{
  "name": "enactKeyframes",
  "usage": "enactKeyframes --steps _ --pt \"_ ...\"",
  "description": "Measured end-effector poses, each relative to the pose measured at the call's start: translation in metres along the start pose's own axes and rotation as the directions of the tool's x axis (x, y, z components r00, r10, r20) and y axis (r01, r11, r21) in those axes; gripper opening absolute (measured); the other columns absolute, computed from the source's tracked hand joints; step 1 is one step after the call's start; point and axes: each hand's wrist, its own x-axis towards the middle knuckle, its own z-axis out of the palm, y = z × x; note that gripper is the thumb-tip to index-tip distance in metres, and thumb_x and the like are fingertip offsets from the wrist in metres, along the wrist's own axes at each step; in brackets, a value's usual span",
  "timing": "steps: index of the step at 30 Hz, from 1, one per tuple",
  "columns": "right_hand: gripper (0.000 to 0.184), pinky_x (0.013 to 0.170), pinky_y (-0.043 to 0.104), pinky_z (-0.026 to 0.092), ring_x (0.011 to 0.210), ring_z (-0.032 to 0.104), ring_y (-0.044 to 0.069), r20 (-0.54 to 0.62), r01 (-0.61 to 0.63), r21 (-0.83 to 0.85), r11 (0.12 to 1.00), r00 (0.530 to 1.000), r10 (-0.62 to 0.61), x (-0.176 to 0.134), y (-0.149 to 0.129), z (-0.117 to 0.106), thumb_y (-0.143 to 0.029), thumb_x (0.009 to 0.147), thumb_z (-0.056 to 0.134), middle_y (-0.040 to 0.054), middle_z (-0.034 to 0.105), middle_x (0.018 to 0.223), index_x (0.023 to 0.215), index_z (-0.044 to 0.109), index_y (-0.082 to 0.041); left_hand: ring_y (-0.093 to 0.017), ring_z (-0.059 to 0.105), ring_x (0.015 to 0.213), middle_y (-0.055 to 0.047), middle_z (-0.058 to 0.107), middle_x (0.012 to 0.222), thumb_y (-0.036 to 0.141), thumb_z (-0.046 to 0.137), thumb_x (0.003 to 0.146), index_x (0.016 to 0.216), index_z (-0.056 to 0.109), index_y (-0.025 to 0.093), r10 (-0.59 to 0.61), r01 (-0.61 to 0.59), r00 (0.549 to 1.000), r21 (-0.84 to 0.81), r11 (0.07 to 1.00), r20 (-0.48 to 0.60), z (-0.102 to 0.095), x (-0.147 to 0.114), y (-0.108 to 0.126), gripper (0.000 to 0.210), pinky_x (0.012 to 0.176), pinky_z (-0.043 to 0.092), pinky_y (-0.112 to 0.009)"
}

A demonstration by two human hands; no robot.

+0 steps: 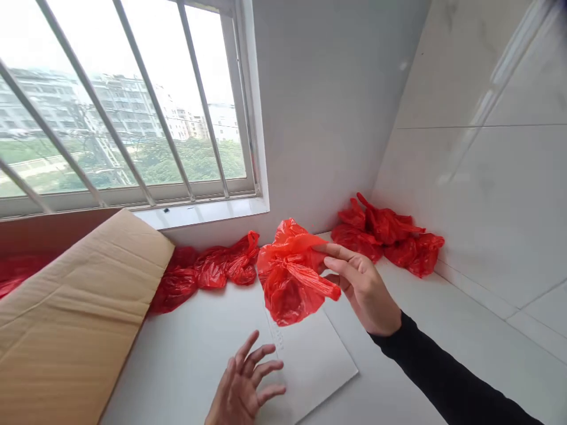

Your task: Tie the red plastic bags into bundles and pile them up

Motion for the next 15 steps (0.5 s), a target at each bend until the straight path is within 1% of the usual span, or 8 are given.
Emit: enactKeyframes --steps 1,2,3,5,7,10,12,15 --pt "0.026 0.071 0.025 0.053 0.084 0.060 0.015 0.014 -0.081 0.048 0.996 0.997 0.081 -0.012 0.016 0.009 -0.031 0.091 0.063 0.0033 0.069 0.094 0.114 0.071 -0.022 -0.038 0.065 0.107 -0.015 0.068 0.123 0.057 0.059 0.087 0.125 0.066 0.022 0.009 -0.008 1.000 -0.073 0.997 0.015 0.007 -0.006 0.000 0.052 0.079 0.059 -0.054" --pt "0.025 0.072 0.025 0.052 0.085 0.060 0.015 0.027 -0.159 0.081 0.984 0.987 0.158 -0.023 0.033 0.017 -0.033 0.091 0.064 0.0036 0.069 0.096 0.112 0.071 -0.022 -0.037 0.064 0.110 -0.015 0.066 0.127 0.056 0.054 0.090 0.125 0.065 0.022 0.011 -0.008 1.000 -0.114 0.993 0.025 0.013 -0.011 0.000 0.050 0.080 0.059 -0.055" --pt "0.025 0.071 0.025 0.052 0.085 0.059 0.015 0.038 -0.225 0.100 0.969 0.974 0.222 -0.034 0.050 0.022 -0.035 0.091 0.064 0.0037 0.068 0.097 0.112 0.071 -0.022 -0.035 0.066 0.107 -0.015 0.066 0.129 0.052 0.054 0.092 0.126 0.065 0.022 0.044 -0.045 0.999 -0.126 0.991 -0.011 0.016 -0.015 -0.001 0.046 0.078 0.060 -0.053" --pt "0.026 0.069 0.026 0.051 0.078 0.057 0.014 0.001 -0.291 0.109 0.951 0.956 0.292 -0.052 0.081 0.028 -0.038 0.091 0.064 0.0024 0.067 0.098 0.112 0.067 -0.024 -0.030 0.070 0.097 -0.014 0.070 0.122 0.042 0.062 0.091 0.119 0.068 0.019 0.106 -0.118 0.985 -0.086 0.989 -0.133 0.017 -0.017 -0.004 0.037 0.074 0.062 -0.045" --pt "0.025 0.066 0.026 0.049 0.069 0.053 0.011 -0.091 -0.302 0.103 0.948 0.946 0.312 -0.068 0.108 0.027 -0.042 0.092 0.063 -0.0006 0.065 0.096 0.112 0.061 -0.027 -0.025 0.071 0.095 -0.012 0.073 0.115 0.034 0.071 0.086 0.114 0.069 0.017 0.171 -0.187 0.955 -0.043 0.981 -0.241 0.011 -0.015 -0.007 0.033 0.078 0.061 -0.036" --pt "0.027 0.061 0.028 0.049 0.061 0.050 0.011 -0.192 -0.305 0.090 0.948 0.929 0.317 -0.085 0.136 0.018 -0.049 0.091 0.061 -0.0035 0.062 0.091 0.108 0.051 -0.032 -0.024 0.070 0.101 -0.010 0.073 0.115 0.030 0.078 0.080 0.112 0.069 0.017 0.235 -0.251 0.931 -0.021 0.968 -0.281 0.001 -0.011 -0.009 0.035 0.085 0.059 -0.033" --pt "0.027 0.055 0.029 0.046 0.058 0.049 0.013 -0.171 -0.302 0.024 0.953 0.938 0.301 -0.091 0.147 0.013 -0.055 0.092 0.057 -0.0024 0.060 0.088 0.103 0.051 -0.031 -0.025 0.070 0.101 -0.008 0.073 0.115 0.028 0.080 0.078 0.110 0.068 0.018 0.253 -0.261 0.929 0.006 0.965 -0.269 -0.002 -0.009 -0.010 0.036 0.086 0.058 -0.034" --pt "0.032 0.049 0.029 0.038 0.057 0.043 0.013 -0.092 -0.280 -0.146 0.949 0.959 0.269 -0.095 0.152 0.013 -0.058 0.094 0.051 -0.0002 0.056 0.083 0.088 0.056 -0.026 -0.026 0.068 0.106 -0.008 0.072 0.116 0.027 0.079 0.079 0.114 0.066 0.019 0.247 -0.245 0.943 0.039 0.969 -0.221 -0.001 -0.008 -0.012 0.039 0.089 0.056 -0.036"
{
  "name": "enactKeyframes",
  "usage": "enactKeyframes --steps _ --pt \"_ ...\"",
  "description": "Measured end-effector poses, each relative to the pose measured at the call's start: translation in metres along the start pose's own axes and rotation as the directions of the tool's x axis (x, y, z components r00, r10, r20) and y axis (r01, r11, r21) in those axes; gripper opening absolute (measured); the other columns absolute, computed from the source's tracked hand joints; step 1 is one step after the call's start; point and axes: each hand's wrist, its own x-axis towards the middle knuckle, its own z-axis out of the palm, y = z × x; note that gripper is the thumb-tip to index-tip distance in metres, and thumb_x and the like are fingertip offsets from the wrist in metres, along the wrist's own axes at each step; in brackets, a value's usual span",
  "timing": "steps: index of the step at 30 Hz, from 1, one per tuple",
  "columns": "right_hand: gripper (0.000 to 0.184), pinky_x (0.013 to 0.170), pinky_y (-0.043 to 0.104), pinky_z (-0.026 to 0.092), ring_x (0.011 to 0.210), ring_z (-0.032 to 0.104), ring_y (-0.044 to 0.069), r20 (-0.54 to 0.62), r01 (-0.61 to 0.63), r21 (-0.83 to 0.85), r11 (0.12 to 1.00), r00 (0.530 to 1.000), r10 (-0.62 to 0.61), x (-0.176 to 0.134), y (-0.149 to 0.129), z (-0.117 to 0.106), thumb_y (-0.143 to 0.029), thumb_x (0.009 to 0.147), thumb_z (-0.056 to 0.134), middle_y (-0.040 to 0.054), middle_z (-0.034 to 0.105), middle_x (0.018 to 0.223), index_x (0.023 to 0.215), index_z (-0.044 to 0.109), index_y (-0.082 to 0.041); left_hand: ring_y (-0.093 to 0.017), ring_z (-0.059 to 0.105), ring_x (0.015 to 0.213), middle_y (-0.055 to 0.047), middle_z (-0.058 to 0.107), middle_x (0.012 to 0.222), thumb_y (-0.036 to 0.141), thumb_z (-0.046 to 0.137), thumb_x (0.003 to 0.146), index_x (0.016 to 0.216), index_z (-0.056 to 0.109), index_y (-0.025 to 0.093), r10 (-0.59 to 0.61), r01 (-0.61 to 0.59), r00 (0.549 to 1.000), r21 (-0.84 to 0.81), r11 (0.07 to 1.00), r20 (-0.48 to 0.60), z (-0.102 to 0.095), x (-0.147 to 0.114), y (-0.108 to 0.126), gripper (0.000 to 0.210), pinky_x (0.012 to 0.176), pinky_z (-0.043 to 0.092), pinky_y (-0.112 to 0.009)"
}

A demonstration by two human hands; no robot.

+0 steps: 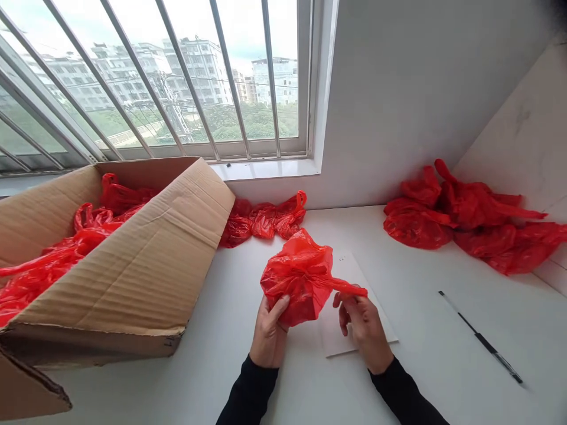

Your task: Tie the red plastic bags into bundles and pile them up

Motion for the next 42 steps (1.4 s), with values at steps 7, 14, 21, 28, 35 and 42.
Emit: enactKeyframes --steps 7,14,21,28,35,42 --pt "0.024 0.062 0.031 0.042 0.065 0.047 0.015 0.170 0.054 -0.185 0.981 0.985 -0.022 -0.002 -0.010 0.012 -0.049 0.090 0.063 -0.0019 0.053 0.077 0.097 0.060 -0.026 -0.036 0.058 0.124 -0.014 0.067 0.127 0.023 0.073 0.082 0.126 0.061 0.016 -0.070 0.062 0.976 0.045 0.997 0.208 0.010 -0.007 -0.004 0.047 0.105 0.045 -0.050" --pt "0.024 0.062 0.031 0.046 0.070 0.052 0.017 0.062 0.035 -0.133 0.991 0.998 -0.027 -0.003 -0.016 0.005 -0.049 0.094 0.057 0.0009 0.057 0.084 0.095 0.057 -0.025 -0.031 0.057 0.126 -0.008 0.068 0.127 0.028 0.054 0.095 0.136 0.056 0.022 -0.149 0.184 0.970 -0.181 0.966 0.191 0.014 -0.006 0.000 0.042 0.105 0.046 -0.047" --pt "0.033 0.065 0.033 0.058 0.086 0.059 0.019 -0.065 0.004 0.055 0.998 0.998 -0.001 0.002 -0.015 0.003 -0.054 0.094 0.055 0.0036 0.055 0.104 0.116 0.052 -0.029 -0.029 0.062 0.118 -0.008 0.071 0.121 0.020 0.071 0.086 0.127 0.062 0.022 -0.033 0.037 0.995 -0.049 0.998 0.091 0.005 0.000 -0.006 0.042 0.097 0.051 -0.040" --pt "0.057 0.062 0.033 0.057 0.081 0.060 0.018 0.262 -0.189 0.115 0.975 0.953 0.154 0.003 -0.016 0.004 -0.051 0.088 0.066 0.0057 0.061 0.108 0.135 0.044 -0.026 -0.031 0.067 0.108 -0.010 0.074 0.110 0.027 0.078 0.079 0.112 0.068 0.018 -0.035 0.026 0.994 0.086 0.996 0.106 0.003 0.000 -0.005 0.036 0.089 0.054 -0.040" --pt "0.030 0.051 0.026 0.044 0.061 0.047 0.012 0.196 -0.130 0.117 0.985 0.975 0.105 0.003 -0.015 0.001 -0.050 0.090 0.063 -0.0009 0.056 0.081 0.091 0.058 -0.021 -0.031 0.064 0.113 -0.010 0.072 0.118 0.030 0.067 0.084 0.119 0.068 0.019 -0.090 0.089 0.980 0.015 0.996 0.179 0.014 -0.009 0.002 0.036 0.092 0.054 -0.040" --pt "0.029 0.056 0.026 0.044 0.064 0.047 0.013 0.122 -0.088 0.156 0.984 0.990 0.069 0.002 -0.016 0.000 -0.051 0.091 0.062 -0.0010 0.055 0.079 0.091 0.061 -0.022 -0.029 0.069 0.105 -0.011 0.072 0.117 0.030 0.079 0.078 0.124 0.063 0.020 -0.063 0.050 0.993 0.121 0.991 0.105 0.014 -0.007 0.000 0.049 0.085 0.058 -0.038"
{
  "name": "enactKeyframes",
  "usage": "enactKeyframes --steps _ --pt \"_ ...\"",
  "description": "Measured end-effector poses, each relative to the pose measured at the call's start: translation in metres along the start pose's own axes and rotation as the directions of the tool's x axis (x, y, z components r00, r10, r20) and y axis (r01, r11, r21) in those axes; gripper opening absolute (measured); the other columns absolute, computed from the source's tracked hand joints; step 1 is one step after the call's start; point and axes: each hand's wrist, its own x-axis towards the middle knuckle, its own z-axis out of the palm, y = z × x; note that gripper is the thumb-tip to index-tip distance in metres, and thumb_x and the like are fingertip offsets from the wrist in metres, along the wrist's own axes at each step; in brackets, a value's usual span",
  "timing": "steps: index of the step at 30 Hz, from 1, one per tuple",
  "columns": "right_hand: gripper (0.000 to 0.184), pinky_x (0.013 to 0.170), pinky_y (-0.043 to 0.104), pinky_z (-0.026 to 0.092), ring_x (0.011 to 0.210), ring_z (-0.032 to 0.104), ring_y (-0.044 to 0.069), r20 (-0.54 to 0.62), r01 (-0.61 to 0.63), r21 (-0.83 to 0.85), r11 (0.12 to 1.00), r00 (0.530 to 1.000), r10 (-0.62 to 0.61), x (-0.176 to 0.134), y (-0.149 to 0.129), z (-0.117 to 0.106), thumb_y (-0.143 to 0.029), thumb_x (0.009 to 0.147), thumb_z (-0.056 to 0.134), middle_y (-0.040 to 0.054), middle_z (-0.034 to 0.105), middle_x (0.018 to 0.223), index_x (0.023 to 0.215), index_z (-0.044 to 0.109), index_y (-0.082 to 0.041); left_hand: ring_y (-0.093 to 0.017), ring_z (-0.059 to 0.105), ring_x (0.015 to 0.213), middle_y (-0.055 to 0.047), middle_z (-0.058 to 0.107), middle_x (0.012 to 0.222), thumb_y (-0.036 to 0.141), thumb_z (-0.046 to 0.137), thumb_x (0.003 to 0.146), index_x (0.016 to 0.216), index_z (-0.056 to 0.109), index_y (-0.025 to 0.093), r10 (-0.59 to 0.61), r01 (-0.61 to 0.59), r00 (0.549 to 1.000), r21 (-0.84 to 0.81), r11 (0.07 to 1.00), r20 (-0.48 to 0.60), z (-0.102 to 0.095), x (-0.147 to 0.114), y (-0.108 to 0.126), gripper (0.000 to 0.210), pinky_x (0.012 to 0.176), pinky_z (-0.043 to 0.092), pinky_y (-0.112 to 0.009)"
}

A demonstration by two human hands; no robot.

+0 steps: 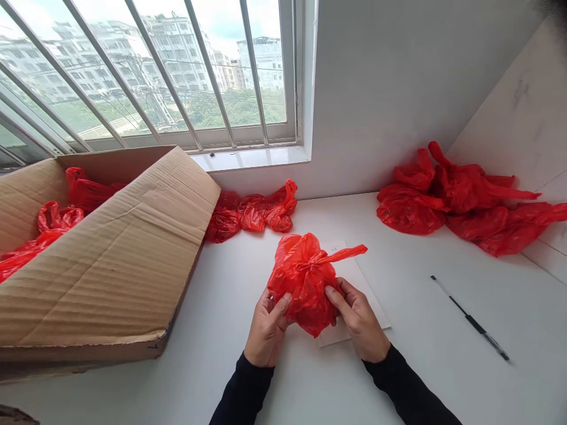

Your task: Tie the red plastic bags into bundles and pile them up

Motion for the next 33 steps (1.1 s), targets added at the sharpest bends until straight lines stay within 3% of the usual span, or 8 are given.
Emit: enactKeyframes --steps 3,7,14,23,33 --pt "0.028 0.075 0.031 0.052 0.082 0.059 0.018 0.069 -0.012 0.005 1.000 0.998 0.012 -0.003 -0.011 0.003 -0.050 0.090 0.063 0.0020 0.065 0.096 0.101 0.063 -0.024 -0.029 0.070 0.102 -0.011 0.073 0.115 0.030 0.083 0.074 0.123 0.063 0.019 0.029 -0.029 0.999 0.007 1.000 -0.015 -0.001 0.002 -0.003 0.054 0.082 0.059 -0.037" --pt "0.038 0.097 0.039 0.050 0.106 0.063 0.024 0.169 -0.013 -0.027 1.000 0.985 0.017 -0.006 -0.022 0.007 -0.044 0.086 0.071 0.0046 0.067 0.118 0.118 0.060 -0.027 -0.031 0.071 0.099 -0.011 0.074 0.109 0.030 0.083 0.073 0.118 0.064 0.017 0.039 -0.039 0.999 0.020 0.999 -0.024 -0.001 0.002 -0.002 0.051 0.082 0.059 -0.038" --pt "0.032 0.094 0.038 0.051 0.104 0.064 0.025 0.022 -0.006 0.034 0.999 1.000 0.005 0.001 -0.008 0.002 -0.045 0.087 0.069 0.0054 0.070 0.115 0.112 0.064 -0.026 -0.027 0.065 0.111 -0.010 0.070 0.120 0.027 0.062 0.090 0.124 0.063 0.019 -0.064 0.083 0.989 -0.148 0.985 0.133 -0.003 0.001 0.001 0.035 0.090 0.056 -0.037" --pt "0.033 0.092 0.036 0.052 0.105 0.063 0.023 0.050 -0.030 0.032 0.999 0.998 0.029 -0.002 -0.015 0.004 -0.046 0.089 0.067 0.0042 0.068 0.120 0.115 0.062 -0.027 -0.026 0.069 0.104 -0.011 0.069 0.123 0.032 0.077 0.082 0.122 0.065 0.019 -0.027 0.017 0.996 0.120 0.993 0.084 -0.010 0.006 -0.008 0.044 0.082 0.059 -0.033" --pt "0.031 0.089 0.035 0.051 0.099 0.062 0.023 0.026 0.039 0.006 0.999 0.999 -0.039 0.001 -0.002 0.000 -0.043 0.092 0.065 0.0054 0.070 0.114 0.117 0.067 -0.025 -0.026 0.073 0.086 -0.008 0.077 0.095 0.052 0.080 0.074 0.112 0.073 0.016 -0.076 0.059 0.995 0.235 0.970 0.061 -0.016 0.009 -0.014 0.052 0.074 0.060 -0.034"
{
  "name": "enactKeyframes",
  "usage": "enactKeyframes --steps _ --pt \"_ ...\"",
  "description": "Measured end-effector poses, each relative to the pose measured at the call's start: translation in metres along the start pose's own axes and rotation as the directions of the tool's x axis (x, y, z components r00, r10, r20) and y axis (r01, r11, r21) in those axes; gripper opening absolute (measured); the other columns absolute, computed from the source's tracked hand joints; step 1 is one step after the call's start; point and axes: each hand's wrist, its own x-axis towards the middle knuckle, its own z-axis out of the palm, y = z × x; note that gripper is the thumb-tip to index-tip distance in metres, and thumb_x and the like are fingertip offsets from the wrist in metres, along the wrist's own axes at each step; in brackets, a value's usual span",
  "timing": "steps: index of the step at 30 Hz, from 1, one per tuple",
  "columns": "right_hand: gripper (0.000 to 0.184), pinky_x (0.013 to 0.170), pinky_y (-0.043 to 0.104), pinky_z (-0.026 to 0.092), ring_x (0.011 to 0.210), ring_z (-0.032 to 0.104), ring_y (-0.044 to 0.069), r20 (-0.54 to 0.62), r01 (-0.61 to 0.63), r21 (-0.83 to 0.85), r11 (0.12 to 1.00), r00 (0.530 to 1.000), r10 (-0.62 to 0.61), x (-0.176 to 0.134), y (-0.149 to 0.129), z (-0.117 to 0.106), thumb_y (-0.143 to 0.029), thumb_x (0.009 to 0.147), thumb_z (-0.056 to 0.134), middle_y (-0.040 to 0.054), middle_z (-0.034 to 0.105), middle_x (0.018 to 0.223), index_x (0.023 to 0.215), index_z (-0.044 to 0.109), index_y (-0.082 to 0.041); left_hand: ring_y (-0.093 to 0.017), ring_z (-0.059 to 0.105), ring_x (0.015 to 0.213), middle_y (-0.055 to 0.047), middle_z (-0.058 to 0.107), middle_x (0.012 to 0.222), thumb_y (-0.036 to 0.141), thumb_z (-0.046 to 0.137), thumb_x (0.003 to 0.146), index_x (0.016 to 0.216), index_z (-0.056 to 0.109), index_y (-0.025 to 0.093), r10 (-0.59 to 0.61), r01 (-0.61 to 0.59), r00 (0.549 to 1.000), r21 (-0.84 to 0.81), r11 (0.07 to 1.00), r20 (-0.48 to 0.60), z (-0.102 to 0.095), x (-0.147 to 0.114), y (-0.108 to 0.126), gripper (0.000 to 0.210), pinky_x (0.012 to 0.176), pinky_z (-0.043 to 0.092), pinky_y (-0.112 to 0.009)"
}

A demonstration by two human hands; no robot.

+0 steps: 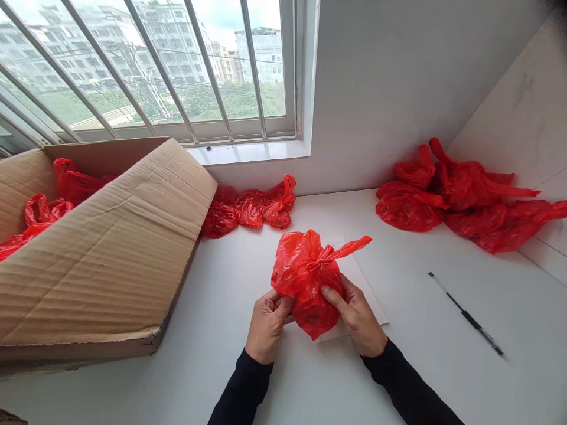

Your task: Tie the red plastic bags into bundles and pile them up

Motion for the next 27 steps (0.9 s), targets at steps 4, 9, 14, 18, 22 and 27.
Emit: enactKeyframes --steps 4,9,14,18,22,27 --pt "0.033 0.091 0.036 0.051 0.102 0.062 0.023 0.014 -0.009 0.019 1.000 1.000 0.009 -0.0004 0.0004 0.0004 -0.041 0.093 0.064 0.0051 0.070 0.115 0.122 0.066 -0.025 -0.026 0.073 0.083 -0.007 0.077 0.089 0.053 0.080 0.073 0.106 0.076 0.017 0.008 -0.008 1.000 0.015 1.000 -0.022 -0.0006 0.0032 0.0000 0.049 0.071 0.060 -0.033" --pt "0.035 0.091 0.036 0.050 0.102 0.062 0.023 0.004 -0.011 0.008 1.000 1.000 0.011 0.0003 0.0004 0.0003 -0.042 0.093 0.064 0.0053 0.070 0.116 0.123 0.066 -0.025 -0.025 0.071 0.080 -0.008 0.076 0.085 0.051 0.076 0.077 0.094 0.078 0.014 0.022 -0.021 0.999 0.020 1.000 -0.027 0.0000 0.0004 -0.0021 0.041 0.070 0.059 -0.033" --pt "0.029 0.089 0.036 0.051 0.101 0.062 0.023 0.018 -0.017 -0.002 1.000 1.000 0.017 -0.0008 -0.0034 0.0007 -0.041 0.092 0.065 0.0061 0.070 0.114 0.115 0.067 -0.024 -0.023 0.069 0.087 -0.006 0.076 0.097 0.040 0.079 0.077 0.105 0.075 0.019 0.067 -0.068 0.997 -0.025 0.997 -0.050 0.0024 -0.0010 -0.0002 0.035 0.074 0.057 -0.031" --pt "0.028 0.089 0.036 0.051 0.098 0.062 0.023 0.021 -0.019 -0.036 0.999 1.000 0.020 -0.0005 -0.0026 0.0011 -0.043 0.092 0.065 0.0062 0.070 0.112 0.112 0.067 -0.023 -0.022 0.067 0.090 -0.006 0.075 0.097 0.034 0.078 0.076 0.103 0.075 0.018 0.078 -0.082 0.995 -0.074 0.994 -0.054 0.0051 -0.0022 0.0032 0.031 0.077 0.055 -0.030" --pt "0.028 0.090 0.037 0.051 0.099 0.062 0.023 0.023 -0.013 -0.046 0.999 1.000 0.015 0.0005 -0.0007 0.0002 -0.042 0.092 0.064 0.0059 0.070 0.113 0.113 0.066 -0.024 -0.022 0.067 0.088 -0.008 0.074 0.097 0.041 0.073 0.082 0.103 0.075 0.016 0.052 -0.059 0.997 -0.127 0.990 -0.058 0.0061 -0.0039 0.0047 0.033 0.073 0.055 -0.031" --pt "0.030 0.089 0.037 0.051 0.097 0.062 0.023 0.031 -0.026 -0.039 0.999 0.999 0.027 0.0000 -0.0016 -0.0003 -0.043 0.092 0.065 0.0060 0.070 0.112 0.115 0.066 -0.024 -0.021 0.067 0.090 -0.008 0.074 0.100 0.038 0.078 0.079 0.107 0.075 0.018 0.063 -0.074 0.994 -0.132 0.988 -0.089 0.0030 -0.0022 0.0035 0.034 0.074 0.055 -0.029"
